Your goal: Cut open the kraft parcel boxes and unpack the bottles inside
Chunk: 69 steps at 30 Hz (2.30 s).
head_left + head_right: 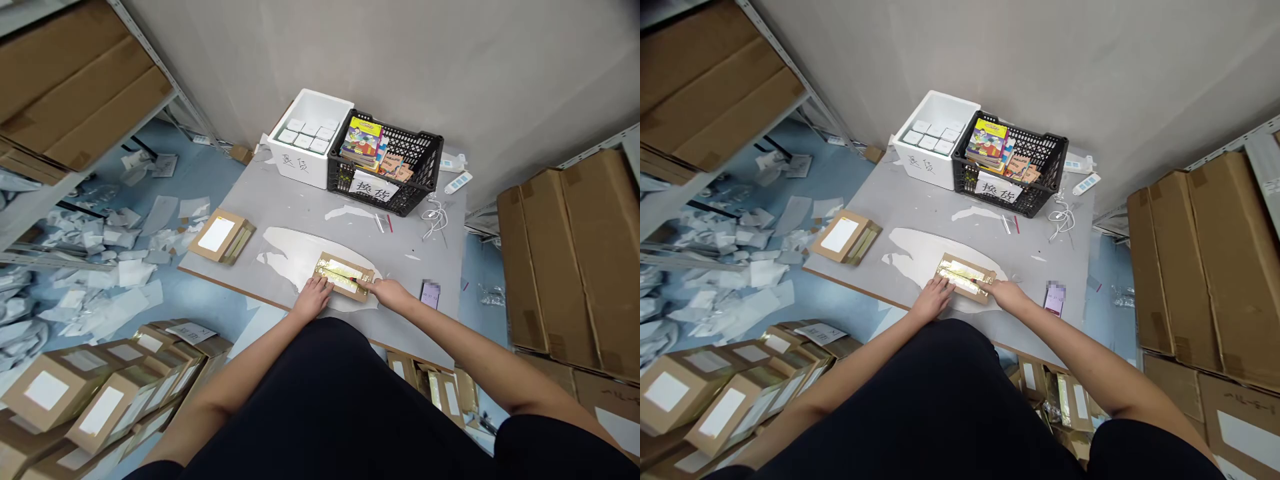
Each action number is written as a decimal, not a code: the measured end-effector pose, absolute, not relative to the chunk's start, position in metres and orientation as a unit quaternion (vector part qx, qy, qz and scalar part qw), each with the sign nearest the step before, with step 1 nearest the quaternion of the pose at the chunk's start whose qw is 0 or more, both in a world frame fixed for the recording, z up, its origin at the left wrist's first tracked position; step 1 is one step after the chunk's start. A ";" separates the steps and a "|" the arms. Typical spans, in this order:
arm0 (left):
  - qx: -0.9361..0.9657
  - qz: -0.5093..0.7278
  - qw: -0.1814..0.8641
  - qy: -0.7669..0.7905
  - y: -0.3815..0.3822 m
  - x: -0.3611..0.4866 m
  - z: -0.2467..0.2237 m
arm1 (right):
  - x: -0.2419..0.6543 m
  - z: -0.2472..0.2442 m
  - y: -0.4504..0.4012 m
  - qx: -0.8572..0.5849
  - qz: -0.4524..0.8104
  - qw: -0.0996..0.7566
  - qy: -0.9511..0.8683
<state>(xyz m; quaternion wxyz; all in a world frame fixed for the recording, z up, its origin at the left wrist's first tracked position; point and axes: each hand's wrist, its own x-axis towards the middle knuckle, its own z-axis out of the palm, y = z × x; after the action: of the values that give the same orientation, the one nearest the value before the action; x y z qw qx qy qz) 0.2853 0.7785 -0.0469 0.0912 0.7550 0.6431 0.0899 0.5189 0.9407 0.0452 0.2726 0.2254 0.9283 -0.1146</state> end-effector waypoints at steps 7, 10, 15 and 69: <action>0.754 0.072 0.092 0.646 0.781 0.286 -0.046 | 0.551 0.053 0.938 0.254 -0.107 0.291 0.916; 0.756 0.071 0.096 0.644 0.781 0.287 -0.044 | 0.566 0.058 0.935 0.268 -0.098 0.301 0.910; 0.758 0.062 0.101 0.641 0.781 0.287 -0.042 | 0.579 0.064 0.929 0.286 -0.097 0.306 0.903; 0.865 -0.027 0.123 0.486 0.883 0.263 -0.025 | 0.600 -0.016 0.862 0.587 -0.579 -0.089 0.558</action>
<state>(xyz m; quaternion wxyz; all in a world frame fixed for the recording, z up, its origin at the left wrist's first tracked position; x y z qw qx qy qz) 0.2633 0.8832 -0.0255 0.1226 0.8648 0.4862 -0.0267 0.5996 0.8622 -0.0165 -0.0894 0.5872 0.5583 -0.5793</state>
